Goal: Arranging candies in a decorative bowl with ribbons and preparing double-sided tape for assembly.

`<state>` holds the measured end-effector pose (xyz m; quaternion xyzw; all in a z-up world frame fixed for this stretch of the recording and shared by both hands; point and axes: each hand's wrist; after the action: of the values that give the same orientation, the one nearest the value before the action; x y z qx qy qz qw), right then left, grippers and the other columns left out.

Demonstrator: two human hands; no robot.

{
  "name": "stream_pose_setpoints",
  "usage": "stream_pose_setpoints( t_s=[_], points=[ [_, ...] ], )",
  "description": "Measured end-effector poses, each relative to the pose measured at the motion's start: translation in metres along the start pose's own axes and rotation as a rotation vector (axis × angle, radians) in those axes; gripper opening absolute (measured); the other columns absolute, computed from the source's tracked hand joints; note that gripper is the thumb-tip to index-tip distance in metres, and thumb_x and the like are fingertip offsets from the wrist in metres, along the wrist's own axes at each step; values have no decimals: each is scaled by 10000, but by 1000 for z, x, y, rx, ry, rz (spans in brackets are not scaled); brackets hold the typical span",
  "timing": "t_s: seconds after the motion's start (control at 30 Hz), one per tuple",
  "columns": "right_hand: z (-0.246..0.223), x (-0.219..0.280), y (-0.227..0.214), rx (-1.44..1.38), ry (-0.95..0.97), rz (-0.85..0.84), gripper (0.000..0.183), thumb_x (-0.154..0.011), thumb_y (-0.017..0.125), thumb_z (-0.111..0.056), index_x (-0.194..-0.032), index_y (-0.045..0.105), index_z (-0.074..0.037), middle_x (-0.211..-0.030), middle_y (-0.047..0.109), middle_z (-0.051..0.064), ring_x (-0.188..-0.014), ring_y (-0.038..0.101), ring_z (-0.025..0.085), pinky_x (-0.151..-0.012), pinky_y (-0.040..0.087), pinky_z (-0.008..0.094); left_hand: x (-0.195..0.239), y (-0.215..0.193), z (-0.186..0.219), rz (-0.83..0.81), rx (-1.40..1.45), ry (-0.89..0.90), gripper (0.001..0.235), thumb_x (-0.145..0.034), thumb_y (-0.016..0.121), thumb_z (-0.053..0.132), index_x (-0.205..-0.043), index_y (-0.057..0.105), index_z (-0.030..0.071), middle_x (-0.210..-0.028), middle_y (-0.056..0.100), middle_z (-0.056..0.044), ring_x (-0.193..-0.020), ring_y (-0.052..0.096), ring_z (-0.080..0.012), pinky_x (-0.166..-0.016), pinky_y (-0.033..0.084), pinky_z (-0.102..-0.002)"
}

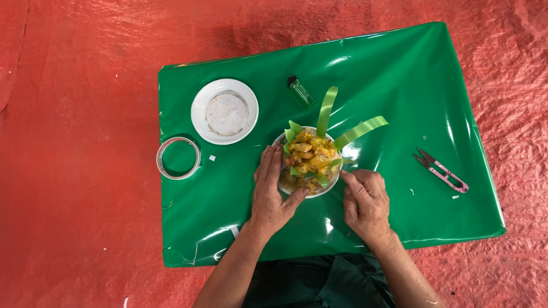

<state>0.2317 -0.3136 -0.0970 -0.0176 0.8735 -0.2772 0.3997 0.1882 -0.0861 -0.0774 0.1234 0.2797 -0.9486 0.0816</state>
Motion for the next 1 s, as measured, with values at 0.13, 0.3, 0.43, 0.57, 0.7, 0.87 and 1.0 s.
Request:
stream_pose_setpoints(
  t_s=[0.13, 0.3, 0.43, 0.57, 0.7, 0.87, 1.0],
  points=[
    [-2, 0, 5, 51, -34, -36, 329, -945, 572, -44, -1219, 751, -79, -948, 628, 109, -889, 653, 365, -756, 502, 472, 0, -1, -1, -13, 11, 2, 927, -968, 679, 559, -1628, 244, 74, -1670, 241, -197, -1566, 186, -465, -1242, 207, -678],
    [0, -1, 4, 35, -33, -29, 329, -929, 581, -19, -1197, 760, -86, -936, 627, 104, -891, 659, 361, -767, 507, 452, 0, -3, -4, -25, 16, 7, 934, -959, 685, 562, -1626, 249, 76, -1668, 238, -195, -1566, 186, -466, -1241, 214, -676],
    [7, 2, -2, -63, 65, 27, 356, -928, 546, 63, -1220, 737, -12, -953, 637, 171, -901, 656, 403, -777, 533, 462, 2, -3, -8, -23, 28, -3, 969, -951, 691, 564, -1625, 221, 50, -1668, 226, -222, -1562, 181, -487, -1237, 214, -688],
    [2, -10, -1, -61, 82, 5, 364, -941, 562, 72, -1287, 671, 37, -968, 631, 201, -906, 647, 438, -768, 530, 499, 2, -4, -8, -29, 36, -9, 961, -968, 676, 551, -1620, 203, 26, -1664, 211, -242, -1556, 168, -499, -1224, 236, -713],
    [3, -7, 3, -67, 105, -42, 366, -946, 569, 32, -1292, 689, 21, -1000, 638, 200, -950, 653, 442, -772, 528, 499, 1, -3, -6, -68, 22, -9, 1002, -961, 643, 603, -1628, 174, 21, -1671, 197, -249, -1559, 156, -501, -1242, 194, -698],
    [6, -5, 4, -55, 121, -79, 392, -944, 577, 9, -1317, 692, -15, -1033, 629, 189, -963, 639, 428, -788, 527, 493, 2, -2, -7, -87, 9, 7, 1000, -973, 617, 612, -1636, 151, 25, -1684, 173, -247, -1565, 136, -499, -1245, 177, -700],
    [4, -6, 1, -96, 146, -55, 375, -951, 570, 16, -1308, 683, -4, -1013, 647, 170, -970, 656, 411, -803, 537, 479, 5, -3, -9, -64, 23, -6, 1006, -968, 626, 602, -1641, 128, 44, -1693, 163, -230, -1567, 130, -496, -1247, 176, -706]
  ],
)
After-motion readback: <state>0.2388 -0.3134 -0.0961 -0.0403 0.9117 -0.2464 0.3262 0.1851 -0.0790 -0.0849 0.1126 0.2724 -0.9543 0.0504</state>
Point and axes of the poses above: each hand's wrist, its own x-axis away from the middle knuckle, its own y-axis out of the palm, z = x × y
